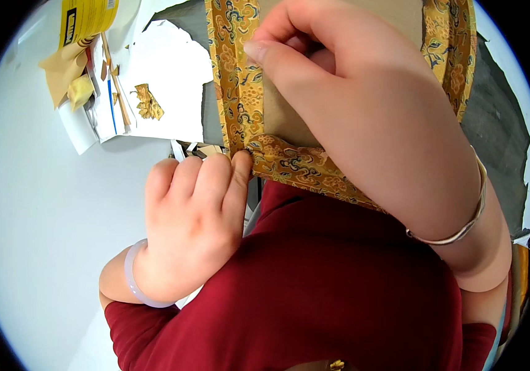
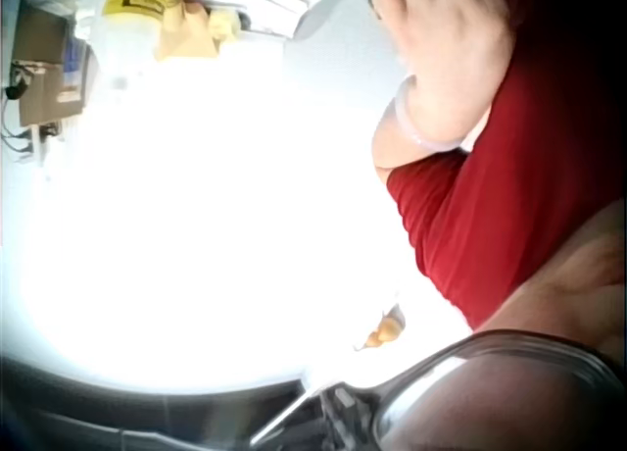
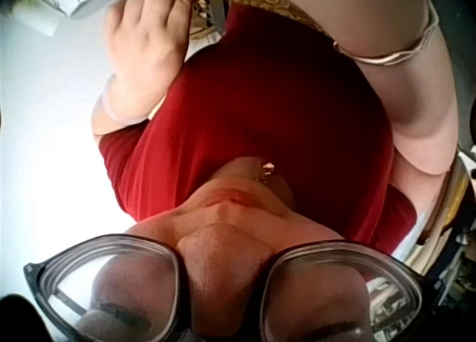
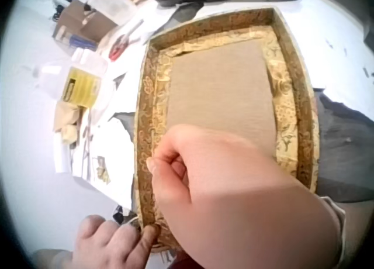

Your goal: The person applies patterned paper to the edges of a rectangular frame using a small iron to press and adhere the material. They trim excess paper with scissors and smooth the edges by hand, repeating the process along each side of the frame.

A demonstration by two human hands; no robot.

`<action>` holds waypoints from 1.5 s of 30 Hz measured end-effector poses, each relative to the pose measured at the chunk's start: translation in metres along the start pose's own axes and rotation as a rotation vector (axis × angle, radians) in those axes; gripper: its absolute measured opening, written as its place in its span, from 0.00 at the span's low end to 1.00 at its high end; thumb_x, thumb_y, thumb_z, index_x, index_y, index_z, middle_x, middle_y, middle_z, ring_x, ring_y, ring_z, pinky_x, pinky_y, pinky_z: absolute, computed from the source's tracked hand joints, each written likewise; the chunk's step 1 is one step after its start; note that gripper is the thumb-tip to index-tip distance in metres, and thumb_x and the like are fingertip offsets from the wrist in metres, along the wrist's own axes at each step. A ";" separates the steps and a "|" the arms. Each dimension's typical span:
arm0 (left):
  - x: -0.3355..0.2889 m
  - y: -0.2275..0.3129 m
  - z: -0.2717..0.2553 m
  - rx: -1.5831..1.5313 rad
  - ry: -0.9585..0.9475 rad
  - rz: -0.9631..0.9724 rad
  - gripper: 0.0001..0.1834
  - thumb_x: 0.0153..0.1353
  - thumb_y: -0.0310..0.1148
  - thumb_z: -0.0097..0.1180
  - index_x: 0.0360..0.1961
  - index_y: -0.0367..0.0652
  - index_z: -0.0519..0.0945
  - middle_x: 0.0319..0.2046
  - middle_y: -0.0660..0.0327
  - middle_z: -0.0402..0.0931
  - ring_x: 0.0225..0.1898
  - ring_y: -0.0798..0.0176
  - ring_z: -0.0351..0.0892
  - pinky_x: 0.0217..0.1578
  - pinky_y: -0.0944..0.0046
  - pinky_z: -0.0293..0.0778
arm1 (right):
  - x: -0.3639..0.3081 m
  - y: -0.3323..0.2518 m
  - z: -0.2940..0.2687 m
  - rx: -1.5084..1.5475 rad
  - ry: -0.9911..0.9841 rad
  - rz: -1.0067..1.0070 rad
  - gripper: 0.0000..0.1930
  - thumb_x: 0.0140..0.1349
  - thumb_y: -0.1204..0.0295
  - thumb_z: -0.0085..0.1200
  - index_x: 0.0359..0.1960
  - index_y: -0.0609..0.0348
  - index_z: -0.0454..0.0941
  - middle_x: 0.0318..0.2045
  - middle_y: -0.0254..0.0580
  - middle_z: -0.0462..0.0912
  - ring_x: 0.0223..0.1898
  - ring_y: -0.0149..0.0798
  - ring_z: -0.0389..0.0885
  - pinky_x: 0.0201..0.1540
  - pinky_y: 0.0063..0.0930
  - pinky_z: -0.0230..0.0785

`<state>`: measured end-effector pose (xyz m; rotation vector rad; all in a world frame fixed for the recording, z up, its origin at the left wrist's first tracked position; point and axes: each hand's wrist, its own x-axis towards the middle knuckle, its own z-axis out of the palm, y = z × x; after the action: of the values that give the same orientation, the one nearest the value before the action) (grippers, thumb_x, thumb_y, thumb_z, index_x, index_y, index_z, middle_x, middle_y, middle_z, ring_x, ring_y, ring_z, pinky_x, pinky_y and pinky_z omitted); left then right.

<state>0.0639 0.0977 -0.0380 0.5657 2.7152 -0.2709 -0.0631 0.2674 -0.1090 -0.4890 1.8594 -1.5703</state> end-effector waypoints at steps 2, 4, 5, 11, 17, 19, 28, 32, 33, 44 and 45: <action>0.000 -0.005 0.001 -0.046 0.029 -0.005 0.15 0.58 0.26 0.68 0.47 0.40 0.89 0.33 0.65 0.72 0.33 0.62 0.73 0.43 0.59 0.66 | 0.000 0.001 -0.001 0.005 0.001 -0.003 0.10 0.79 0.68 0.56 0.51 0.62 0.83 0.32 0.26 0.80 0.23 0.16 0.67 0.26 0.15 0.60; -0.005 -0.008 0.002 -0.069 0.097 -0.013 0.15 0.57 0.27 0.71 0.47 0.41 0.89 0.30 0.66 0.70 0.31 0.62 0.72 0.41 0.60 0.65 | -0.001 0.000 -0.002 0.008 -0.006 -0.007 0.10 0.79 0.68 0.56 0.50 0.62 0.83 0.32 0.26 0.80 0.23 0.16 0.67 0.26 0.15 0.60; -0.011 -0.008 0.008 -0.078 0.152 -0.011 0.16 0.57 0.28 0.72 0.47 0.41 0.89 0.29 0.66 0.69 0.30 0.62 0.71 0.40 0.60 0.65 | -0.001 0.001 -0.001 0.005 -0.007 -0.004 0.10 0.79 0.68 0.56 0.50 0.62 0.83 0.32 0.26 0.80 0.23 0.16 0.68 0.26 0.15 0.61; -0.014 -0.004 0.028 -0.174 0.300 -0.030 0.16 0.57 0.31 0.74 0.47 0.43 0.89 0.27 0.67 0.67 0.28 0.63 0.70 0.39 0.62 0.63 | 0.000 0.002 0.001 0.001 -0.009 -0.001 0.10 0.79 0.68 0.56 0.50 0.62 0.83 0.32 0.26 0.80 0.23 0.16 0.68 0.26 0.15 0.61; -0.005 -0.005 0.024 -0.198 0.175 -0.065 0.16 0.59 0.31 0.72 0.48 0.42 0.88 0.29 0.65 0.70 0.31 0.62 0.73 0.41 0.60 0.65 | 0.000 0.002 0.001 -0.007 -0.010 -0.001 0.10 0.79 0.68 0.56 0.50 0.62 0.83 0.32 0.26 0.80 0.23 0.16 0.68 0.26 0.15 0.61; -0.001 -0.006 0.017 -0.185 0.157 -0.040 0.16 0.59 0.30 0.72 0.49 0.41 0.88 0.31 0.65 0.72 0.32 0.61 0.75 0.42 0.60 0.66 | -0.001 0.001 0.000 -0.006 0.001 -0.002 0.10 0.79 0.68 0.56 0.50 0.62 0.83 0.32 0.26 0.80 0.23 0.16 0.68 0.26 0.15 0.61; 0.032 0.015 0.039 -0.631 0.455 0.372 0.21 0.48 0.27 0.64 0.44 0.28 0.89 0.45 0.48 0.82 0.42 0.51 0.84 0.39 0.56 0.83 | -0.002 0.004 0.002 -0.032 0.009 -0.028 0.10 0.79 0.68 0.56 0.50 0.62 0.83 0.31 0.26 0.80 0.23 0.17 0.68 0.26 0.15 0.62; 0.045 0.027 0.034 -0.708 0.440 0.365 0.19 0.49 0.24 0.65 0.43 0.25 0.88 0.45 0.46 0.82 0.42 0.49 0.85 0.39 0.57 0.84 | -0.004 0.006 0.002 -0.031 0.017 -0.037 0.10 0.79 0.67 0.56 0.50 0.62 0.83 0.31 0.26 0.80 0.23 0.17 0.69 0.26 0.16 0.62; 0.047 0.029 0.032 -0.750 0.417 0.341 0.19 0.48 0.23 0.66 0.43 0.25 0.88 0.45 0.46 0.83 0.42 0.48 0.85 0.40 0.56 0.84 | -0.004 0.006 0.002 -0.029 0.019 -0.039 0.10 0.79 0.67 0.56 0.50 0.62 0.83 0.31 0.26 0.80 0.23 0.17 0.69 0.26 0.16 0.62; 0.045 0.044 0.012 -0.686 0.220 0.129 0.13 0.55 0.15 0.70 0.43 0.24 0.86 0.46 0.43 0.81 0.45 0.42 0.85 0.45 0.52 0.80 | -0.005 0.009 0.000 -0.035 0.042 -0.066 0.10 0.80 0.67 0.56 0.49 0.62 0.83 0.31 0.27 0.80 0.23 0.17 0.69 0.26 0.16 0.63; 0.046 0.046 0.014 -0.758 0.261 0.149 0.13 0.56 0.15 0.70 0.43 0.24 0.85 0.47 0.43 0.81 0.45 0.42 0.85 0.45 0.52 0.80 | -0.005 0.010 0.000 -0.036 0.044 -0.070 0.10 0.80 0.67 0.56 0.49 0.62 0.83 0.31 0.27 0.80 0.23 0.17 0.69 0.26 0.16 0.63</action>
<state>0.0483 0.1517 -0.0737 0.5840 2.6976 0.8870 -0.0583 0.2725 -0.1176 -0.5454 1.9255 -1.6068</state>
